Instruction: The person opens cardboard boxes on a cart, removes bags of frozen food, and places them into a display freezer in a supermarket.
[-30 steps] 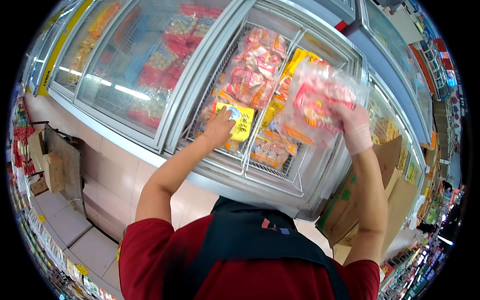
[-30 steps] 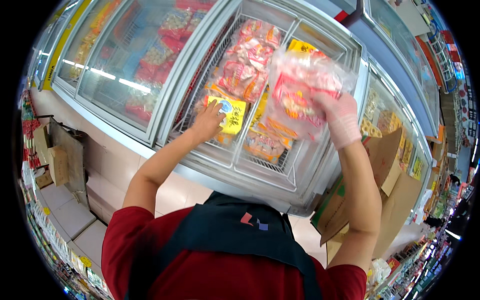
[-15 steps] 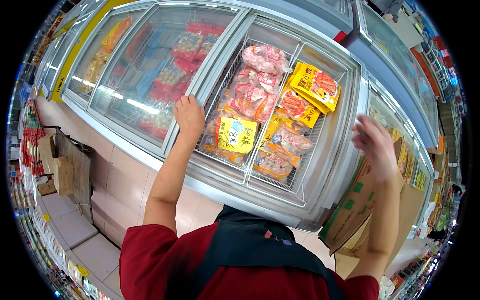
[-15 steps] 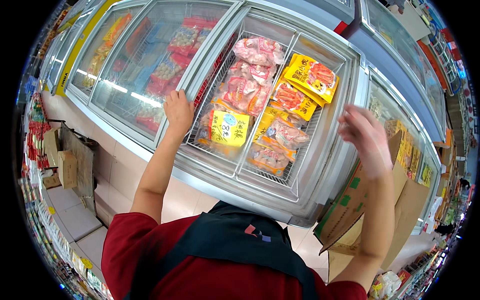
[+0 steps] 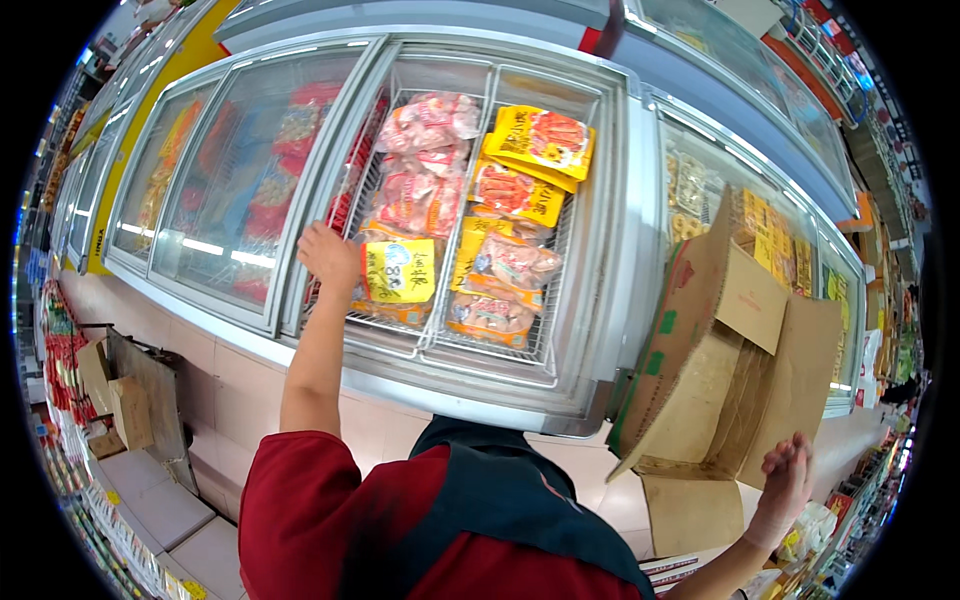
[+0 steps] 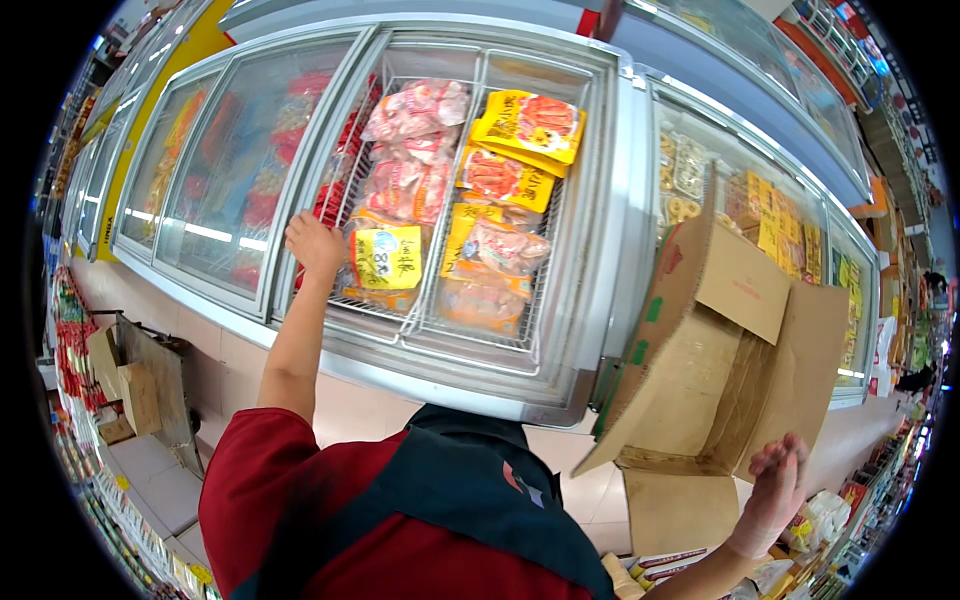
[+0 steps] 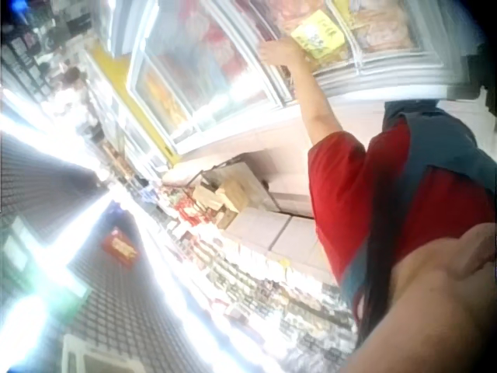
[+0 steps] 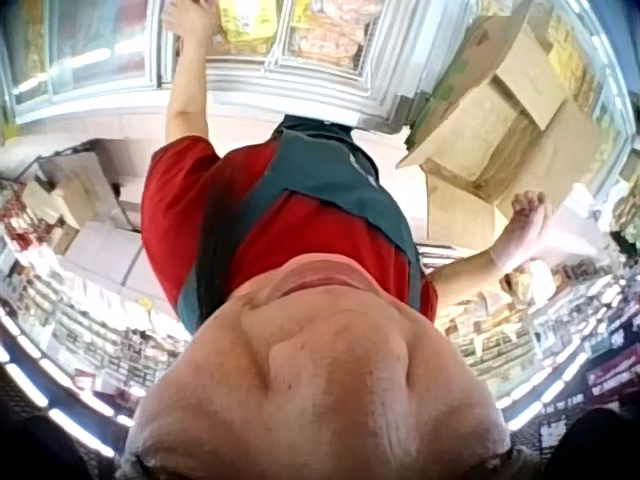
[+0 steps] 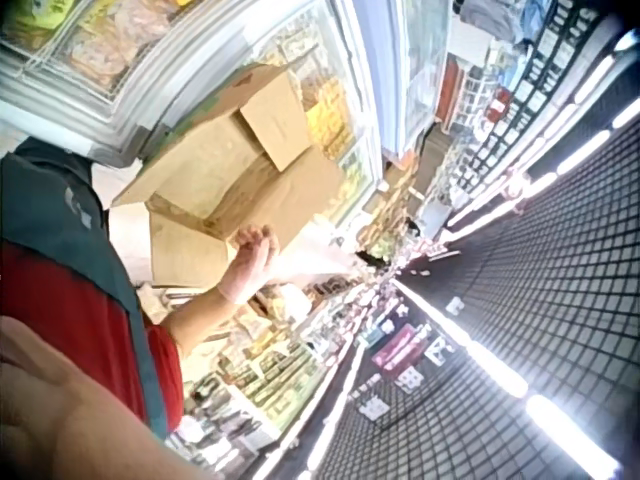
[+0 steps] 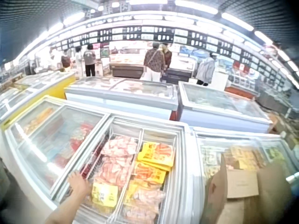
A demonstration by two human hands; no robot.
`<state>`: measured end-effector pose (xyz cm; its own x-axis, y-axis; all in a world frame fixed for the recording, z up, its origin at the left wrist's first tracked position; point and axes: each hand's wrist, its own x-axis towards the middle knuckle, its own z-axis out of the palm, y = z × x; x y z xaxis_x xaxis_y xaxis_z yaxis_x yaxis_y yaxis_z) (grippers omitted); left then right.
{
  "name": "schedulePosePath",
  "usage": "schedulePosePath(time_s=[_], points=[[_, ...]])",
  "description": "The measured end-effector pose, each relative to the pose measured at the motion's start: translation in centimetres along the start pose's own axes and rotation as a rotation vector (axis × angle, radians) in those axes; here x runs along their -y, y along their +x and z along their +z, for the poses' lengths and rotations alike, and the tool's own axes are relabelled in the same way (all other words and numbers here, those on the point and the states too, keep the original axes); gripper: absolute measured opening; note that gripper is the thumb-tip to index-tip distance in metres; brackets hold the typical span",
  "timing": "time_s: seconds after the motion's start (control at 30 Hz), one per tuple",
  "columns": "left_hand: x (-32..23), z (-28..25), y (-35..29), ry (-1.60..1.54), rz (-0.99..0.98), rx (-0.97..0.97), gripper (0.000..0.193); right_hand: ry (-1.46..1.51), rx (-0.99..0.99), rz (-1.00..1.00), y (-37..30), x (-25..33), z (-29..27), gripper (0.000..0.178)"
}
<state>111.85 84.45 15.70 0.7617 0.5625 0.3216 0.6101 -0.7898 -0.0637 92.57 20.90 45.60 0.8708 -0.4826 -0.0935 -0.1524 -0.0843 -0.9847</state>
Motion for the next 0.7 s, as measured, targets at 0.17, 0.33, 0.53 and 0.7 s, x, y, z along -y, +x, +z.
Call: schedulePosePath(time_s=[0.17, 0.33, 0.53, 0.7], points=[[-2.0, -0.6, 1.3, 0.025, -0.145, 0.049, 0.046, 0.024, -0.268, 0.095, -3.4, -4.2, -7.2, 0.035], [-3.4, 1.0, 1.1, -0.012, -0.090, 0.000, 0.046, 0.105, -0.478, 0.172, -2.7, -8.0, -10.9, 0.036], [-15.7, 5.0, 9.3, -0.456, 0.442, -0.102, 0.065, 0.044, -0.533, 0.142, -0.3, -9.8, -8.5, 0.037], [-21.1, 6.3, 11.5, -0.410, 0.422, 0.063, 0.078, 0.032, -0.654, 0.199, -0.1, -10.0, -3.2, 0.034]])
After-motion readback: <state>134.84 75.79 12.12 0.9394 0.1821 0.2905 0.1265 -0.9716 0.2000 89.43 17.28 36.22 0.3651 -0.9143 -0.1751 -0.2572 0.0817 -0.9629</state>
